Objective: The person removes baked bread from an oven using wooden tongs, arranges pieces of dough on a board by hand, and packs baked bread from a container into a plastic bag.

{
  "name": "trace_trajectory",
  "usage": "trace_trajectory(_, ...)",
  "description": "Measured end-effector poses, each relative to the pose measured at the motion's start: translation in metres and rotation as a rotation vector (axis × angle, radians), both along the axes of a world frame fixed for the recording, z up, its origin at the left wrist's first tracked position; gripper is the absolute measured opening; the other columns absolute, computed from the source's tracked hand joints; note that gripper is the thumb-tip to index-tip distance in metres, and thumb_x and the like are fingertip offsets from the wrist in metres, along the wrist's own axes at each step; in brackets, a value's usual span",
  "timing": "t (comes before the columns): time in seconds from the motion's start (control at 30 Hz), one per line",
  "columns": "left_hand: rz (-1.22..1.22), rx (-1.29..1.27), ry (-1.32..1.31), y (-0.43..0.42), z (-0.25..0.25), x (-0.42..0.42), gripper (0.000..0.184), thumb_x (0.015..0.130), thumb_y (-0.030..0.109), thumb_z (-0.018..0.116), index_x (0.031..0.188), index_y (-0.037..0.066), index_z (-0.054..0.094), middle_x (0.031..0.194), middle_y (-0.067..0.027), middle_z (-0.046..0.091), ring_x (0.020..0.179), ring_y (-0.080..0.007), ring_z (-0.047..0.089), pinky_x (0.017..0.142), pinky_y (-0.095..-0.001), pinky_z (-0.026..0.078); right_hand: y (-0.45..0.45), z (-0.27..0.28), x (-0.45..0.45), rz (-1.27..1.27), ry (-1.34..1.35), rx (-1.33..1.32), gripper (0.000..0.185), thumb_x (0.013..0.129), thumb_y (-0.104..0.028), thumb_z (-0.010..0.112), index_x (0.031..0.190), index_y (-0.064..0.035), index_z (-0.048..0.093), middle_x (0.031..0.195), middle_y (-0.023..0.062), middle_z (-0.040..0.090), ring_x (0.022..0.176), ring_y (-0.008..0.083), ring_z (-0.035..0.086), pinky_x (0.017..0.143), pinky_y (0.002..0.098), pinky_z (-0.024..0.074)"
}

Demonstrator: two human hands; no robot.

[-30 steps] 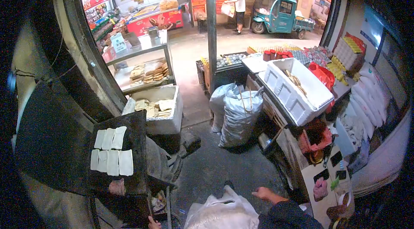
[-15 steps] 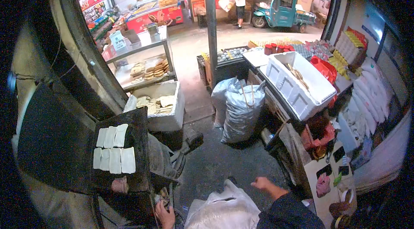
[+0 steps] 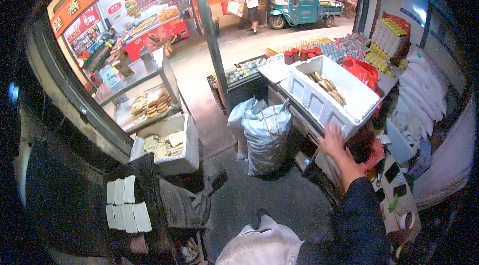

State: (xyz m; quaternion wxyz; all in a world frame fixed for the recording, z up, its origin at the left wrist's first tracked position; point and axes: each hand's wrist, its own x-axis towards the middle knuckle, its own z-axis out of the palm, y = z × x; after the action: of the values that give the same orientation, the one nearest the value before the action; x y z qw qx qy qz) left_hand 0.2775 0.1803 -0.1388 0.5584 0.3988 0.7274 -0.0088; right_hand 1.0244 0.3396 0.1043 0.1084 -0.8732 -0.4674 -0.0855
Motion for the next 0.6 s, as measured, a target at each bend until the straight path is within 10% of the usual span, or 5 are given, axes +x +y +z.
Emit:
trace_trajectory(0.2,0.049,0.193,0.033,0.083,-0.013,0.044,0.044,0.092,0.033,0.062,0.122,0.001,0.064,0.117,-0.0194,0.068,0.111,-0.0304,0.064,0.097,-0.0396,0.049,0.043,0.038,0.085,-0.17,-0.023,0.014,0.091,0.077,-0.027,0.077,0.152,-0.0105,0.028,0.154,0.0173,0.029,0.144,0.0343,0.026,0.115,0.0574,0.0221)
trace_trajectory(0.33,0.157,0.363,-0.02,0.135,-0.038,0.07,0.043,0.092,0.033,0.062,0.12,0.001,0.065,0.116,-0.0188,0.069,0.11,-0.0296,0.065,0.096,-0.0388,0.049,0.058,0.054,0.113,-0.27,0.258,-0.18,0.092,0.081,-0.033,0.073,0.153,-0.0075,0.023,0.143,0.0216,0.047,0.131,0.0401,0.047,0.105,0.0559,0.0394)
trace_trajectory(0.47,0.12,0.51,-0.07,0.148,-0.041,0.095,0.034,0.093,0.028,0.064,0.115,0.002,0.066,0.088,-0.0044,0.066,0.076,-0.014,0.061,0.07,-0.0296,0.052,0.065,0.037,0.145,-0.144,0.164,-0.235,0.072,0.079,-0.042,0.074,0.133,-0.002,0.049,0.117,0.023,0.066,0.109,0.038,0.064,0.091,0.0471,0.0521)
trace_trajectory(0.6,0.047,0.343,0.044,0.139,-0.043,0.103,0.037,0.092,0.031,0.061,0.117,0.004,0.067,0.114,-0.0164,0.07,0.108,-0.0324,0.066,0.095,-0.0417,0.05,0.063,0.049,0.147,-0.083,0.146,-0.215,0.06,0.077,-0.043,0.076,0.116,-0.0004,0.06,0.109,0.0242,0.068,0.104,0.0385,0.066,0.089,0.0473,0.0528)
